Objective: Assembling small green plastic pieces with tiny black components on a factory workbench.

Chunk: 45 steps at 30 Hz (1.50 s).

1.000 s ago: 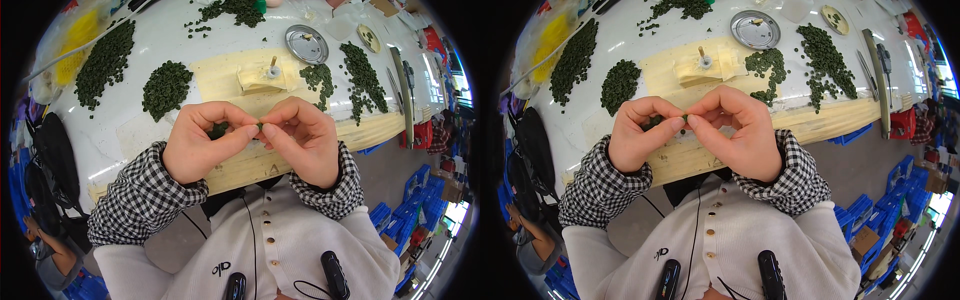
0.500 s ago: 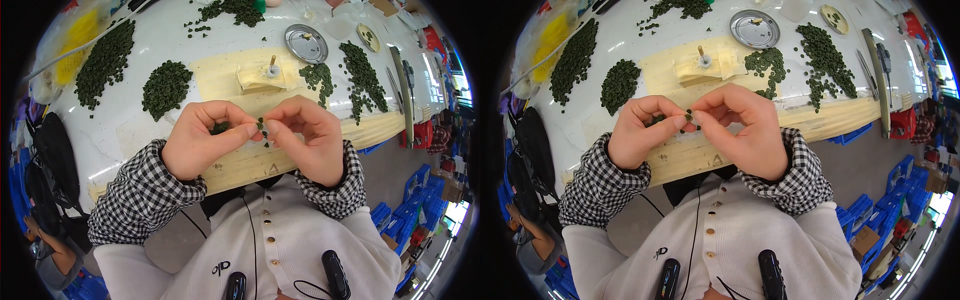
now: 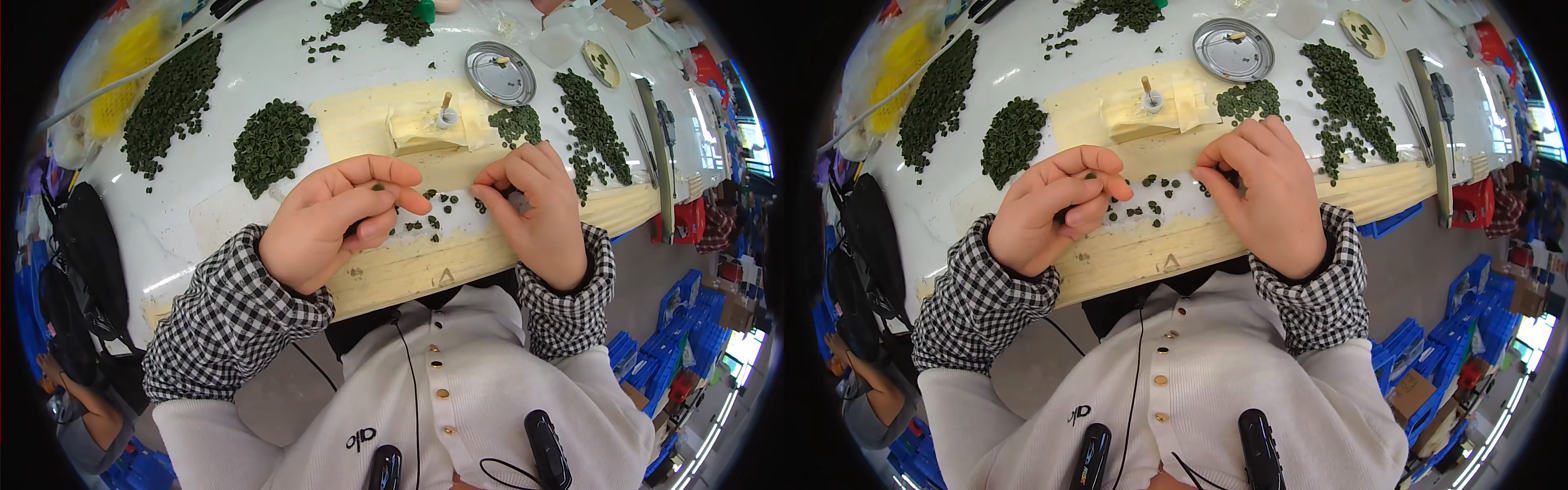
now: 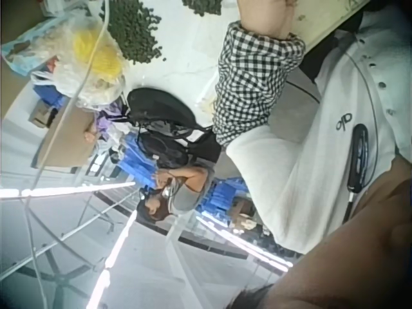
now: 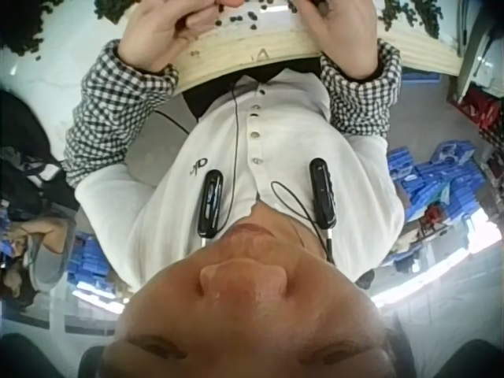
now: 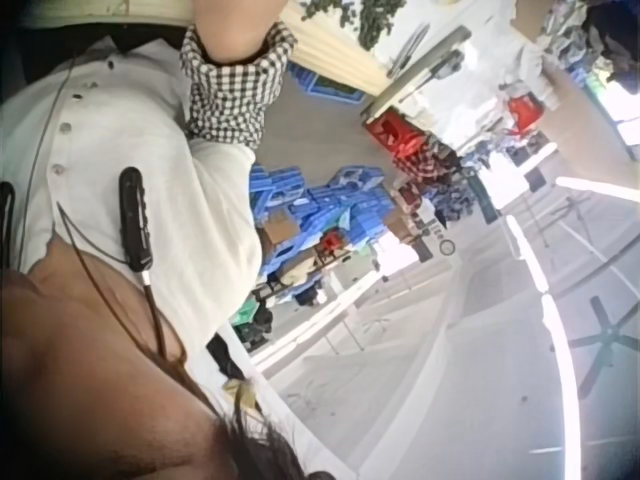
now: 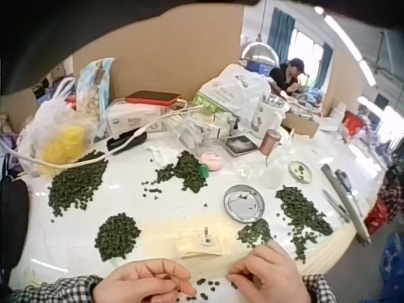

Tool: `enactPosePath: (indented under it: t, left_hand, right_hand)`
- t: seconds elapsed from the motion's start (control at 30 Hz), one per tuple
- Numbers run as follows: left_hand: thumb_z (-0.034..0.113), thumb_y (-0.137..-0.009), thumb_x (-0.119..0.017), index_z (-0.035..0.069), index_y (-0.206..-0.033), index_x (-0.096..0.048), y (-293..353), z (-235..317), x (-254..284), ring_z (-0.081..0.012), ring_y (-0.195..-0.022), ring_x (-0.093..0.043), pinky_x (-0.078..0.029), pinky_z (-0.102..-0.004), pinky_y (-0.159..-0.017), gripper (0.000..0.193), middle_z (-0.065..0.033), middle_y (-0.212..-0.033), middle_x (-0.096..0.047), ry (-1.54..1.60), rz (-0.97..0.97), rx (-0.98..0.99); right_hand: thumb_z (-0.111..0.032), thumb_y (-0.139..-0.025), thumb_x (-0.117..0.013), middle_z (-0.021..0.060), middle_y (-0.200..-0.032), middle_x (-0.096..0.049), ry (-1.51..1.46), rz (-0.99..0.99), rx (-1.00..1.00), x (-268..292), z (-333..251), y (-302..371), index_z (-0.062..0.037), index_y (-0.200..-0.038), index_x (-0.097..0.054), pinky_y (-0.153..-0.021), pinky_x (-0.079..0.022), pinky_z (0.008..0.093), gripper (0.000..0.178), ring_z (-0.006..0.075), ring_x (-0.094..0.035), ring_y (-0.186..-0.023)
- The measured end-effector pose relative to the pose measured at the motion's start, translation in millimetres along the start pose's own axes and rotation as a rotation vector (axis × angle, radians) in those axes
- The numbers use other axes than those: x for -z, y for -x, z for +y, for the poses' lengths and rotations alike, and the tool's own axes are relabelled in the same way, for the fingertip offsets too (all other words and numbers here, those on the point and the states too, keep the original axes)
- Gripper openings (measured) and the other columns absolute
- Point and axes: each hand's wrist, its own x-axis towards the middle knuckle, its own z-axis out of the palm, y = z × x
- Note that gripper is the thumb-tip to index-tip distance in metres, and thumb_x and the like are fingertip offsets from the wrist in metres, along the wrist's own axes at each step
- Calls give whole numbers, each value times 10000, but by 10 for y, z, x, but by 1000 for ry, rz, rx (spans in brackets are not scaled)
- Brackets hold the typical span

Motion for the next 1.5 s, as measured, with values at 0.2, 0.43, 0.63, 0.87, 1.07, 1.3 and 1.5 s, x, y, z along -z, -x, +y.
enactPosePath:
  t: [0.2,0.43,0.63,0.87,1.07,1.3,1.5]
  left_hand:
    - [176,-986,-364,-14,-1088,-523,-2,10,38,-19,-492,-327,-286,-153,-451,268,-74,-837,-631,-33,-102,26]
    - [191,-982,-375,-39,-1060,-552,8,0,-2,-21,-496,-318,-274,-152,-454,301,1,-720,-552,-19,-111,0]
    - [151,-945,-451,-21,-1076,-559,1,-5,-22,-26,-509,-326,-282,-148,-469,242,-37,-798,-607,6,-90,-2]
    - [140,-927,-495,-5,-1073,-563,15,-15,59,-17,-515,-336,-286,-143,-470,216,-101,-928,-653,-5,-196,14]
    - [179,-951,-454,-13,-1046,-562,2,-6,30,-26,-542,-352,-300,-155,-489,240,-55,-864,-609,13,-175,28]
    - [165,-955,-444,-27,-1040,-556,10,-3,44,-34,-576,-368,-310,-163,-518,238,-6,-799,-546,85,-166,60]
    - [97,-926,-496,-8,-1026,-561,14,-12,13,-26,-571,-366,-321,-159,-514,159,-27,-865,-595,40,-159,15]
  right_hand:
    - [-4,-717,-644,77,-721,-490,102,-21,45,-18,-64,-57,-10,-759,-537,-619,-382,339,115,248,-452,-706]
    - [9,-781,-582,103,-776,-475,73,13,48,-28,-46,-29,15,-823,-498,-633,-385,327,94,244,-450,-708]
    - [23,-792,-580,103,-775,-466,-264,93,-22,10,-180,-2,9,-834,-498,-631,-394,316,93,257,-452,-713]
    - [16,-799,-588,97,-795,-490,-462,12,28,-43,-324,-22,14,-840,-510,-623,-420,286,89,224,-477,-707]
    - [18,-792,-592,100,-799,-498,-496,-7,14,-102,-363,-43,14,-844,-518,-632,-431,291,91,233,-485,-717]
    - [17,-802,-586,100,-796,-502,-523,-2,16,-123,-392,-52,14,-838,-521,-634,-434,291,75,231,-485,-720]
    - [7,-820,-578,95,-799,-512,-543,4,15,-122,-402,-61,15,-831,-521,-631,-441,281,59,224,-493,-723]
